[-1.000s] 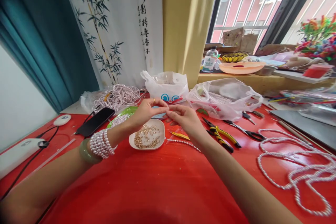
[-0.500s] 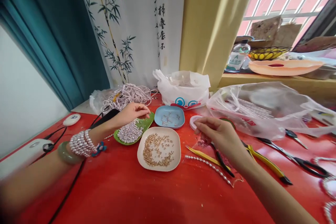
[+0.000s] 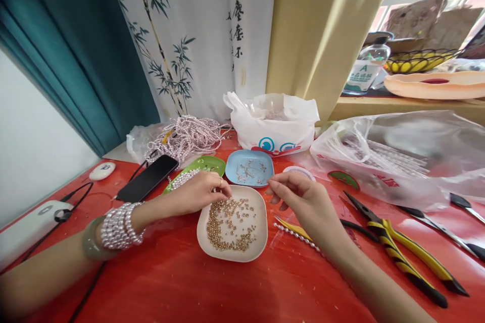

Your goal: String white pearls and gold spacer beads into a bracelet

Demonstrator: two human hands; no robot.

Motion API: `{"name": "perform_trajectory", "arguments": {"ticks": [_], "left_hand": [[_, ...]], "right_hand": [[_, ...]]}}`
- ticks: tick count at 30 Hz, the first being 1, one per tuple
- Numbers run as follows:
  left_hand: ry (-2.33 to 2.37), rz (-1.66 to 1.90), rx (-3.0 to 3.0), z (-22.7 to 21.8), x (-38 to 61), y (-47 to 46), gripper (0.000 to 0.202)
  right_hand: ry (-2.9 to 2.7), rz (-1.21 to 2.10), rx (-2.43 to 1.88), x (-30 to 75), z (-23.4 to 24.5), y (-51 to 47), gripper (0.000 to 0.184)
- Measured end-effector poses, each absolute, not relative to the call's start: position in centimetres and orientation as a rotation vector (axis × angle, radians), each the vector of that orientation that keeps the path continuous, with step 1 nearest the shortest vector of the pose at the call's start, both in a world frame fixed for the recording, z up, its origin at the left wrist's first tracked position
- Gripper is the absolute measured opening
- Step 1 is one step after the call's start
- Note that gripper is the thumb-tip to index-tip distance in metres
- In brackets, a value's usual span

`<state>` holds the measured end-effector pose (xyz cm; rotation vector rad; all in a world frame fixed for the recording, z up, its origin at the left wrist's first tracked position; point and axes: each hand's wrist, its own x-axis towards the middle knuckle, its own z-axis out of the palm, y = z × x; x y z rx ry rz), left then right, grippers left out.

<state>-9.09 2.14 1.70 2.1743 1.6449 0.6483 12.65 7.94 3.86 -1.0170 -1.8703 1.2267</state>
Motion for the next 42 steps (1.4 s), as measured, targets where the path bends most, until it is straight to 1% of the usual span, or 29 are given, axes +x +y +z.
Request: {"name": "perform_trajectory", "arguments": {"ticks": [4,13,18,22,25,27,30,32,36,42], "left_hand": [[1.698,0.485,2.250,1.5,-7.8,2.8,0.018],[1.726,0.300,2.490,0.5,-5.6,3.8,0.014],[1.746,0.112,2.611,0.6,-5.0,4.1,0.018],[1.761,0.044,2.672,0.5,-4.9,4.3,0.019],[1.772,0.150,2.595,0.7,-4.8,4.1,0.017],[1.789,0.348,2.408,1.0,-4.8,3.7,0.013],[1.703,0.688,1.912,1.3,-4.8,3.1,0.005],[1.562,0.836,1.551,1.3,-4.7,2.9,0.002],[1.311,1.012,1.104,1.0,-4.3,2.8,0.010],[1.067,1.137,0.817,0.4,-4.4,2.7,0.012]], "right_hand": [[-1.916,1.285,-0.975,12.7,3.2,7.6,0.021],[-1.912,1.373,-0.908,12.7,1.0,7.8,0.015],[-1.900,1.423,-0.894,12.6,0.6,7.7,0.015],[-1.897,1.425,-0.894,12.6,0.5,7.8,0.015],[-1.891,1.430,-0.916,12.8,0.8,8.1,0.016],[-1.864,1.437,-0.938,12.9,1.3,8.3,0.017],[-1.806,1.436,-0.955,13.2,2.0,8.5,0.017],[-1.780,1.432,-0.952,13.3,2.3,8.6,0.017],[-1.744,1.460,-0.935,13.3,2.4,8.5,0.016],[-1.781,1.625,-0.871,12.5,1.5,6.8,0.017]]}}
